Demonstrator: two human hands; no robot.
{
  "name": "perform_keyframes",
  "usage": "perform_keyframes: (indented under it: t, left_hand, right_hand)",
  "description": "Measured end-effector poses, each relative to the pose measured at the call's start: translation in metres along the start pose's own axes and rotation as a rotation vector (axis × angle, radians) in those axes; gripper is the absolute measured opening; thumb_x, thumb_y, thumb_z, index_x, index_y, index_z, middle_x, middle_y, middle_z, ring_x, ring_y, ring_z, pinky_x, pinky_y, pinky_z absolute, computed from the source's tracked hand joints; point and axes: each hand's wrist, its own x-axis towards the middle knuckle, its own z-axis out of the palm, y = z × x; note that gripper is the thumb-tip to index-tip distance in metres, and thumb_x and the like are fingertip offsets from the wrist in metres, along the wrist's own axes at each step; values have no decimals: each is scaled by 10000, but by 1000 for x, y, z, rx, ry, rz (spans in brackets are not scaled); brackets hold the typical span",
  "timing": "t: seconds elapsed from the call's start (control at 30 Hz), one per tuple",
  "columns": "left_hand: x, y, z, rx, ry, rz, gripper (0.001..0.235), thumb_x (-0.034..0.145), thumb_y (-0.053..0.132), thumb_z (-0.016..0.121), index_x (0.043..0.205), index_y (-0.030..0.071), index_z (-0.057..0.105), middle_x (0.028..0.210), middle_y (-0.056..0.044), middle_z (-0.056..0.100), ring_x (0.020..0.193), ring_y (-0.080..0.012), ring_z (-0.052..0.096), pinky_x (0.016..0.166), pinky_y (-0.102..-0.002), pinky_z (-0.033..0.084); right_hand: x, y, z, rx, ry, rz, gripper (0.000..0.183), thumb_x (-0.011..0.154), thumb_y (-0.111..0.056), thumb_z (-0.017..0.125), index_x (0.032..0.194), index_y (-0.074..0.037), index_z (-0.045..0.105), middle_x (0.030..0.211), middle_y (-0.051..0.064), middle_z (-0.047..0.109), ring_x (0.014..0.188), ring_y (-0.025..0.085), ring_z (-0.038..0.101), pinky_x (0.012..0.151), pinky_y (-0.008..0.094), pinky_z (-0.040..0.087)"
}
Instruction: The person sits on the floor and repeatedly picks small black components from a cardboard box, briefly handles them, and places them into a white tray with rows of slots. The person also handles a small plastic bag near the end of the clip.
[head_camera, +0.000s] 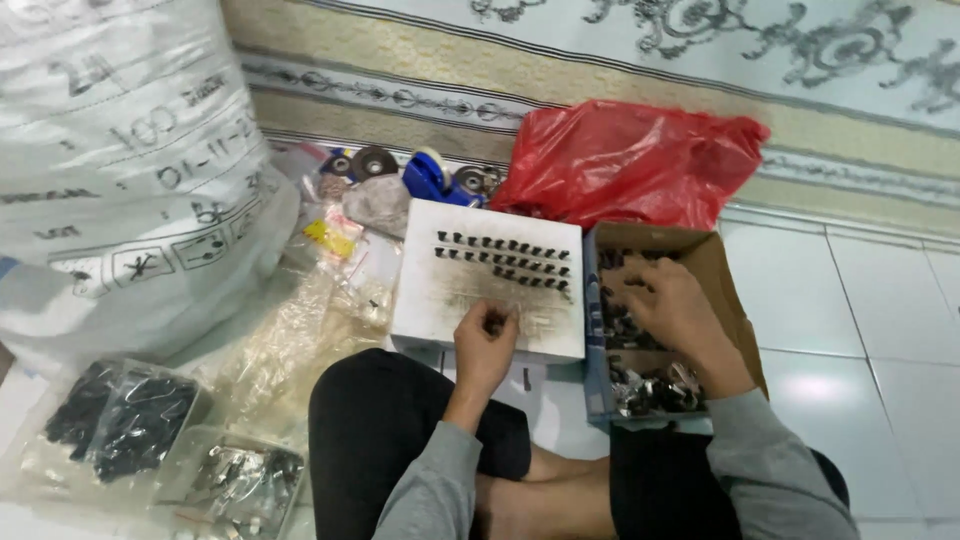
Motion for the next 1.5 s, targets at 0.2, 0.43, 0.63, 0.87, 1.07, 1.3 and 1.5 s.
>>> perform_keyframes:
  t: [0.2,0.43,0.63,0.87,1.07,1.3,1.5]
  left_hand:
    - [-14,-24,12,190,-94,141,281,957,119,668,697,44,591,690,-114,638,685,-237,648,622,-351,541]
    - [-10,29,12,520,127,186,161,977,133,648,1051,-9,668,926,-220,681,910,-369,696,761,-449,582]
    - [17,46,22,621,185,177,392,958,124,677,1267,-109,617,1037,-260,679,1007,-402,683,847,-495,580]
    - [34,36,29,736,196,146,396,951,174,688,1280,-44,657,952,-181,679,927,-320,679,784,-437,582]
    - [43,27,30,764,198,112,379,952,178,687,1277,-17,678,918,-152,684,884,-275,678,743,-404,581]
    - [52,6,28,674,227,123,408,924,275,674,1280,82,719,985,-59,730,881,-218,675,834,-372,564]
    - [56,-2,28,672,251,177,373,926,261,680,1250,86,737,1016,-61,753,888,-216,690,836,-368,572]
  right_hand:
    - [-77,103,13,75,-388,531,541,908,-437,669,1281,-53,740,1239,248,741,1195,419,689,970,508,560]
    - [-96,112,34,388,-480,577,592,882,-405,634,1298,5,732,1270,309,710,1197,491,658,985,551,566]
    - [-73,109,27,500,-552,516,623,937,-415,647,1458,-76,609,1373,251,673,1274,427,636,1023,516,559]
    - [-73,125,30,529,-574,552,623,934,-413,649,1461,-84,610,1329,242,702,1234,408,668,954,501,609]
    - [-71,119,-2,519,-600,567,615,939,-395,651,1459,-68,608,1319,243,714,1222,409,681,945,508,611]
    - [-72,127,3,500,-655,624,578,936,-431,653,1445,-163,600,1352,83,714,1198,269,699,949,388,583]
    - [-70,125,6,505,-677,620,571,946,-423,658,1443,-149,598,1363,83,711,1221,269,696,995,392,581]
